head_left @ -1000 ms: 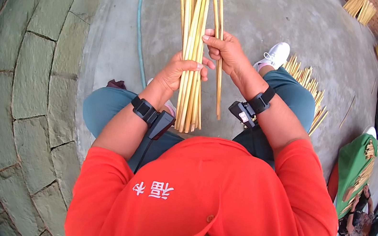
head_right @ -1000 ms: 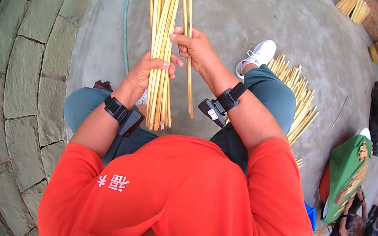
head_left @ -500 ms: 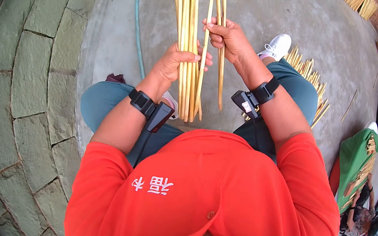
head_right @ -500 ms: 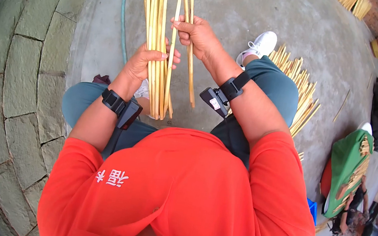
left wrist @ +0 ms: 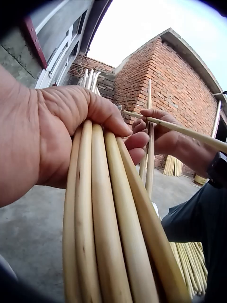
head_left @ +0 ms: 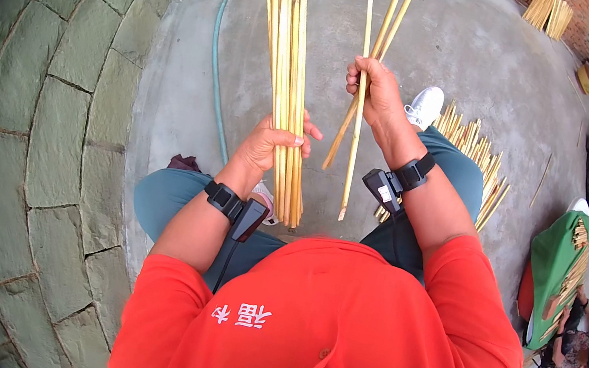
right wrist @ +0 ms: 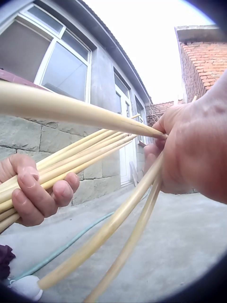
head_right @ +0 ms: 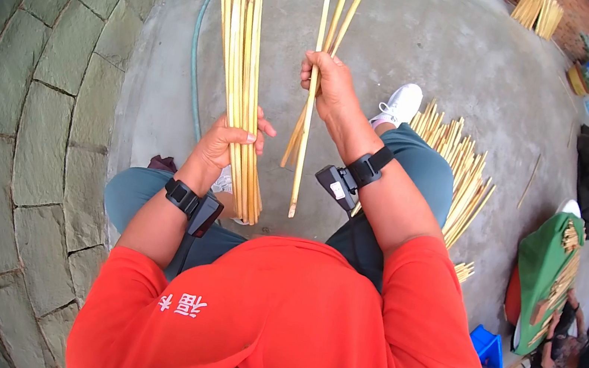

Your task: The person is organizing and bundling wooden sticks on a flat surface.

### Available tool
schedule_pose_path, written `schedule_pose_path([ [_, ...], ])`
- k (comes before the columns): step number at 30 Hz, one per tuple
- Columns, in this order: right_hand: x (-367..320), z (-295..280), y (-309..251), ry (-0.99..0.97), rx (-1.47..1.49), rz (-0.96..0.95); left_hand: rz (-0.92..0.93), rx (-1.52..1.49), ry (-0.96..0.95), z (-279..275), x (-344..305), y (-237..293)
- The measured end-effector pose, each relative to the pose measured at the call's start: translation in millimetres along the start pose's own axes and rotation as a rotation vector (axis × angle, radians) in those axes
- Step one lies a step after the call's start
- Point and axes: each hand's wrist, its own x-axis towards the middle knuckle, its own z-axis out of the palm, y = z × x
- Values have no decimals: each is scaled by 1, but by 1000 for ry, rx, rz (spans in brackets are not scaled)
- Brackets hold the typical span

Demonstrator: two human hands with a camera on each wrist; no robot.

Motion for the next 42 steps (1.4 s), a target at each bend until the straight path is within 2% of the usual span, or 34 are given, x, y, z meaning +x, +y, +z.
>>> schedule_pose_path([
  [2, -10, 15, -5, 147, 2, 45, 0, -7, 8, 6, -2, 1],
  [7, -12, 12, 18, -31, -98, -10, -4, 18, -17, 8, -3, 3],
  [9, -16, 19, 20, -30, -102, 8, -33, -2, -82, 6, -1, 0],
  [11, -17, 20, 25, -51, -99, 69, -67, 5, -92, 7, -2, 0],
  [16, -18, 17, 23, -47, -112, 66, -107, 12, -103, 10, -2, -4],
  [28, -7, 10, 21, -56, -74, 72, -135, 41, 20, 5, -1, -4],
  [34, -12, 15, 25, 20, -196, 33, -60, 47, -11, 4, 4, -6],
  [40, -16, 14, 34, -18, -297, 18, 13, 163, 101, 13, 11, -8],
  [42, -22, 17, 35, -56, -277, 0, 118, 310, 248, 18, 16, -14],
])
